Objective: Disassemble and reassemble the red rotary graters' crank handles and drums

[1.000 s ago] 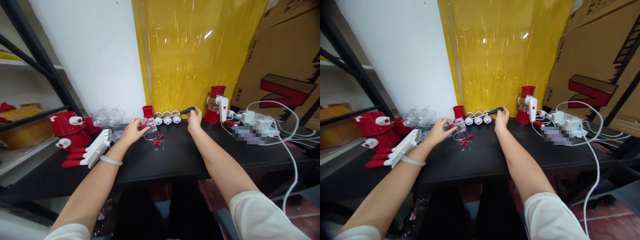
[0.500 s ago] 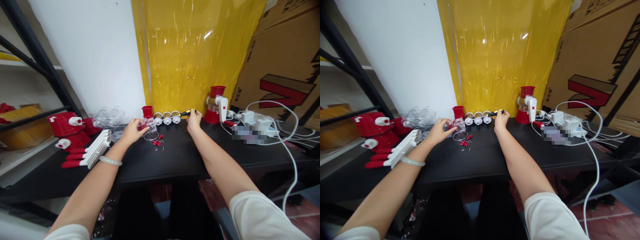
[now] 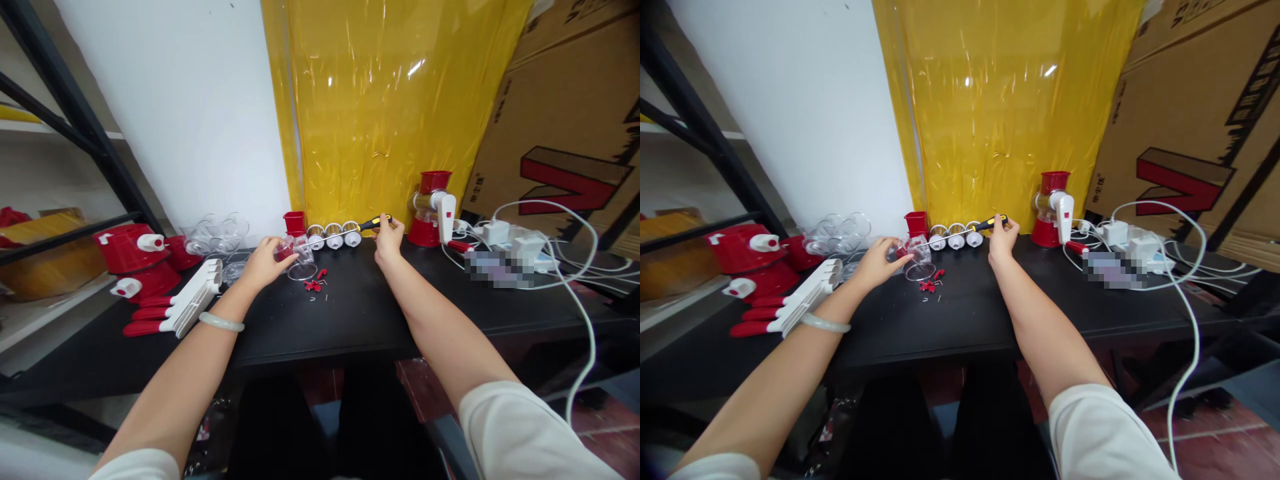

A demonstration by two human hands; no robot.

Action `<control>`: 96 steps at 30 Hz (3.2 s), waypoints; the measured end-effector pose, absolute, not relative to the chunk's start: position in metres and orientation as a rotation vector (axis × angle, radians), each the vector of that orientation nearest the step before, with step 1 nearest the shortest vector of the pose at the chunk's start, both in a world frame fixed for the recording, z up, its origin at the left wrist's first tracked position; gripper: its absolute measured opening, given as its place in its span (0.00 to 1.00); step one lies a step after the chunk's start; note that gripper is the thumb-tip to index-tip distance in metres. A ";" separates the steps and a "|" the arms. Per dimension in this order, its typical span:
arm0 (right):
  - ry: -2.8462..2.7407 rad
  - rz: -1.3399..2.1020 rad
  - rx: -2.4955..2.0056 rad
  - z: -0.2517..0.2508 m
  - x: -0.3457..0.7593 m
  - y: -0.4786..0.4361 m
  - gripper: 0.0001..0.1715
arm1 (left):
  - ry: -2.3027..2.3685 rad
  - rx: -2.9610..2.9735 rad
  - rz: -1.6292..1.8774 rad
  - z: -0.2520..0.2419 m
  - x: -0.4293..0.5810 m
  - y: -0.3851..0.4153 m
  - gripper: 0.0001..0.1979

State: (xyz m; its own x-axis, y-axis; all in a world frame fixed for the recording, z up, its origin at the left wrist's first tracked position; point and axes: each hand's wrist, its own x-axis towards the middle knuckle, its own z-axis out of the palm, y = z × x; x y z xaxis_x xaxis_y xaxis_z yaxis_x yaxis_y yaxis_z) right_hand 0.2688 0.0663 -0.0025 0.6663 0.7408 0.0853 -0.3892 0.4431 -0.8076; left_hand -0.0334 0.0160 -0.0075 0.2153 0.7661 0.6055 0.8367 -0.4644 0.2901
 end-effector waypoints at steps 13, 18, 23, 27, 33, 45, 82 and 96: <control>-0.437 0.756 -0.821 -0.001 0.270 0.066 0.20 | -1.563 -2.358 -1.081 -0.008 -0.034 0.017 0.22; -0.444 0.778 -0.828 -0.003 0.270 0.067 0.23 | -1.560 -2.364 -1.076 -0.008 -0.035 0.017 0.22; -0.451 0.826 -0.794 -0.005 0.273 0.069 0.22 | -1.564 -2.365 -1.077 -0.008 -0.034 0.016 0.22; -0.473 0.824 -0.772 -0.006 0.273 0.069 0.18 | -1.566 -2.366 -1.079 -0.008 -0.035 0.016 0.22; -0.464 0.800 -0.802 -0.006 0.271 0.070 0.21 | -1.551 -2.367 -1.080 -0.008 -0.034 0.017 0.23; -0.428 0.797 -0.786 -0.006 0.270 0.075 0.15 | -1.579 -2.365 -1.074 -0.008 -0.034 0.016 0.22; -0.411 0.822 -0.751 -0.003 0.272 0.069 0.19 | -1.575 -2.364 -1.083 -0.008 -0.034 0.016 0.23; -0.393 0.845 -0.619 -0.006 0.273 0.079 0.14 | -1.581 -2.363 -1.071 -0.008 -0.035 0.017 0.23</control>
State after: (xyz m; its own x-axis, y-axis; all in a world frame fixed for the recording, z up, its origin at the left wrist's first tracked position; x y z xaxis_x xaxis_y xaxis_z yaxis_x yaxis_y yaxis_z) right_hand 0.2732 0.0788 -0.0061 0.6095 0.7887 0.0807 -0.5695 0.5064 -0.6475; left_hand -0.0345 0.0166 -0.0076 0.2117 0.7710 0.6006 0.8436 -0.4544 0.2860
